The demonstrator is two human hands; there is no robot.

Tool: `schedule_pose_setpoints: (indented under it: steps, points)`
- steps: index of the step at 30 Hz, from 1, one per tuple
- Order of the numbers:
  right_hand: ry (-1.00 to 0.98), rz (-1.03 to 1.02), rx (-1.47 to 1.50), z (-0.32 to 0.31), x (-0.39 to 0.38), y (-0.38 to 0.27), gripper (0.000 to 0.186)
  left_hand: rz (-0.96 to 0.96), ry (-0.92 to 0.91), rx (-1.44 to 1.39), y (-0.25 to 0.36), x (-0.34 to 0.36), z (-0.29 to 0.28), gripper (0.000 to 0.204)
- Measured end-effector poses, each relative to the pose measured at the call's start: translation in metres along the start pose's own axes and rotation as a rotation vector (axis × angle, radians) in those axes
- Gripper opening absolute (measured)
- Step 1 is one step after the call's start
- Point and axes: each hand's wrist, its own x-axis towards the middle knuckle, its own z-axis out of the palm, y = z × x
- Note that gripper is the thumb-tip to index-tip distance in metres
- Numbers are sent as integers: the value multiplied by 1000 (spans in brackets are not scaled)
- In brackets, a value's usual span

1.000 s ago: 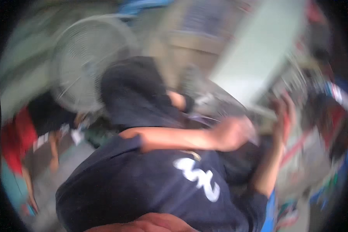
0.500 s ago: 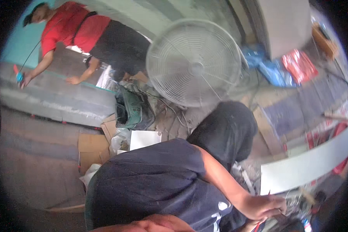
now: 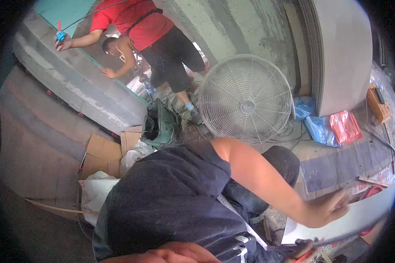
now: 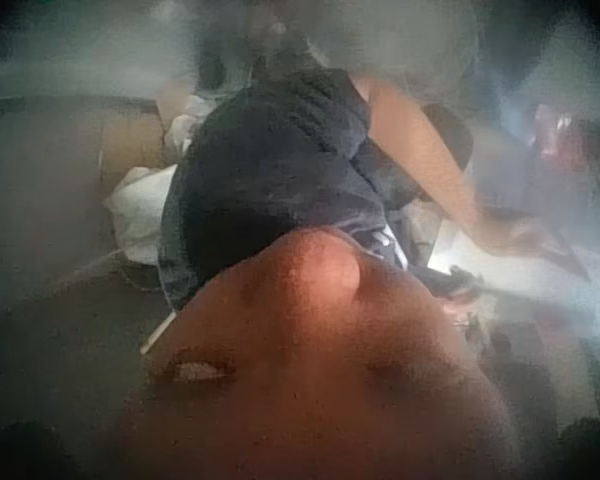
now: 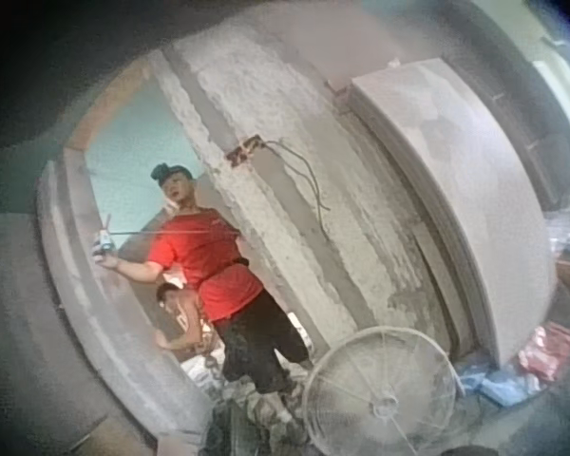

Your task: The person measures and marks a tile using a measuring tape, metal ruler, curved pipe, and pencil. They then cut the tile using a power saw, smooth the cut edge with a sanding block, and fit the tile into place on the ceiling corner by hand.

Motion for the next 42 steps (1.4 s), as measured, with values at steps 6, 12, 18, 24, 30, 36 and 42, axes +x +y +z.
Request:
schedule_pose_setpoints:
  steps: [6, 12, 18, 24, 30, 36, 42]
  points:
    - [522, 176, 191, -86, -9, -42, 45, -359, -1259, 464, 0, -83, -98, 68]
    - [645, 67, 1113, -90, -52, -66, 15, -835, -1402, 531, 43, -82, -139, 68]
    - [887, 51, 1166, -159, -75, -41, 19, -294, -1442, 763, 9, -48, -98, 42]
    - [1012, -31, 983, -193, -73, -13, 28, -244, -1622, 843, -27, 50, -41, 21]
    - [1076, -60, 986, -212, -81, 10, 18, -259, -1625, 952, -32, 98, -5, 23]
    - [1361, -184, 706, -162, -98, -25, 25, 231, -1423, 817, -81, 120, 23, 25]
    - [1394, 104, 642, -88, -91, 20, 15, -42, -1635, 905, -154, 90, 22, 27]
